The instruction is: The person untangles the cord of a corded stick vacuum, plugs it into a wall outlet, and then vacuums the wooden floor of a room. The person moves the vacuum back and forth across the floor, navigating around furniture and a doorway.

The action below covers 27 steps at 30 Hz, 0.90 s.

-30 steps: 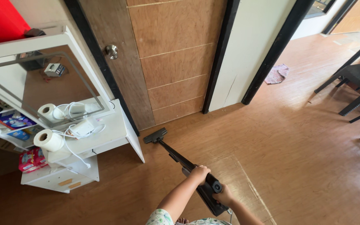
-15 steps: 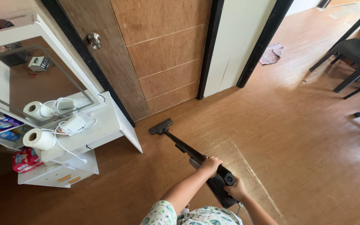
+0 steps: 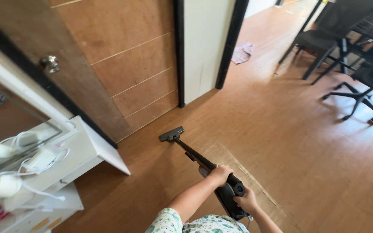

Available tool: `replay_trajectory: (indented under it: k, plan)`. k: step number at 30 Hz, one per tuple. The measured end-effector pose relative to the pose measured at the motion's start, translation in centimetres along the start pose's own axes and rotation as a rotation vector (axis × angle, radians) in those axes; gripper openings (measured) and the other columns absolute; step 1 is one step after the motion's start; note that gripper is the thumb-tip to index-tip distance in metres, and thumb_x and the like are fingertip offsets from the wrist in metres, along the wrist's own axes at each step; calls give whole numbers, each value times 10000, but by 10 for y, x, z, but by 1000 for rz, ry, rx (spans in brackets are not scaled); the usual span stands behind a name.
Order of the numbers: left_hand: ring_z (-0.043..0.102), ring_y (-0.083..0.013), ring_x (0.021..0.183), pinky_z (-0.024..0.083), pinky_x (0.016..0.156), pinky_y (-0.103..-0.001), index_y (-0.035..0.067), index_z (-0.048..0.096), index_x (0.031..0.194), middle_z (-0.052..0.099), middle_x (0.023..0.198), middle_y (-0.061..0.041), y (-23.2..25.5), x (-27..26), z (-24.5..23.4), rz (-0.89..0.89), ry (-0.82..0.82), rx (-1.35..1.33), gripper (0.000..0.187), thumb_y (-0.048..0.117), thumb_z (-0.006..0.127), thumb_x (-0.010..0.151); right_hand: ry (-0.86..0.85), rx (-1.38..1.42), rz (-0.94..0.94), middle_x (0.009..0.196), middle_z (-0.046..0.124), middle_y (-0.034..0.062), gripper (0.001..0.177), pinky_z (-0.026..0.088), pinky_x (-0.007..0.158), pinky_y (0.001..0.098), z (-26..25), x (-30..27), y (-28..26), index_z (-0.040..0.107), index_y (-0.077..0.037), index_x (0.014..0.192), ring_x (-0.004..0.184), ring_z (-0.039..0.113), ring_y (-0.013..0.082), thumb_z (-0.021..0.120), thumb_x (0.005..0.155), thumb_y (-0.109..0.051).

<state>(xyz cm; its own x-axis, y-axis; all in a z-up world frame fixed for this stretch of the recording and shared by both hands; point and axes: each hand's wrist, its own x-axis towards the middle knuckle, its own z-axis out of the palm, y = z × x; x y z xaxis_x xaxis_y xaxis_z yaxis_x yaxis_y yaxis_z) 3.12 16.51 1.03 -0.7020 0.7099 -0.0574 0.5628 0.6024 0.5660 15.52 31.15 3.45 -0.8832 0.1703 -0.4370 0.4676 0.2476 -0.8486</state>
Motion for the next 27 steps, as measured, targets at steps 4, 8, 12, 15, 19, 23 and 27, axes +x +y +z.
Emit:
replay_trajectory:
  k: [4, 8, 12, 15, 19, 23, 27]
  plan:
    - [596, -318, 1214, 448, 1049, -522, 162, 703, 1127, 682, 1180, -89, 14, 16, 9, 77, -63, 17, 379, 59, 715, 762, 83, 66, -9, 667, 675, 70, 377, 499, 453, 316, -12, -10, 9, 690, 30, 1037, 479, 605, 146, 719, 663, 55]
    - [578, -315, 1228, 454, 1042, -525, 152, 705, 1105, 679, 1190, -76, 30, 32, 16, 154, -97, 1, 412, 25, 725, 713, 144, 113, -25, 677, 671, 64, 367, 501, 454, 310, -23, -19, 18, 686, 26, 1030, 490, 610, 139, 729, 666, 49]
    - [566, -304, 1250, 401, 1082, -597, 140, 699, 1100, 668, 1220, -61, 47, 45, 26, 205, -138, 15, 386, 37, 745, 732, 241, 165, 2, 691, 664, 60, 343, 502, 460, 309, -28, -30, 28, 683, 12, 1012, 501, 605, 141, 728, 673, 42]
    - [551, -291, 1286, 383, 1097, -621, 144, 706, 1086, 669, 1221, -56, 54, 53, 30, 255, -137, 3, 329, 63, 753, 770, 324, 227, 35, 691, 655, 62, 334, 507, 460, 317, -25, -35, 30, 682, -1, 1002, 505, 604, 151, 719, 672, 38]
    - [544, -269, 1277, 379, 1101, -625, 180, 710, 1088, 671, 1207, -38, 59, 59, 33, 283, -147, 91, 387, 60, 765, 724, 424, 261, 35, 688, 650, 65, 298, 512, 461, 322, -14, -38, 30, 664, 9, 964, 503, 610, 166, 726, 673, 23]
    - [579, -254, 1286, 445, 1098, -551, 233, 718, 1131, 677, 1263, -8, 54, 57, 32, 289, 49, 41, 325, 99, 731, 835, 485, 313, 24, 693, 664, 71, 271, 517, 463, 318, -2, -25, 24, 658, 8, 934, 508, 618, 166, 728, 672, 12]
    - [564, -303, 1281, 500, 1003, -449, 216, 659, 1267, 602, 1400, -36, 42, 38, 26, 25, 111, -186, 536, 33, 679, 765, 519, 367, -2, 676, 654, 73, 228, 511, 453, 323, 15, -10, 18, 634, 24, 887, 491, 620, 170, 726, 679, 9]
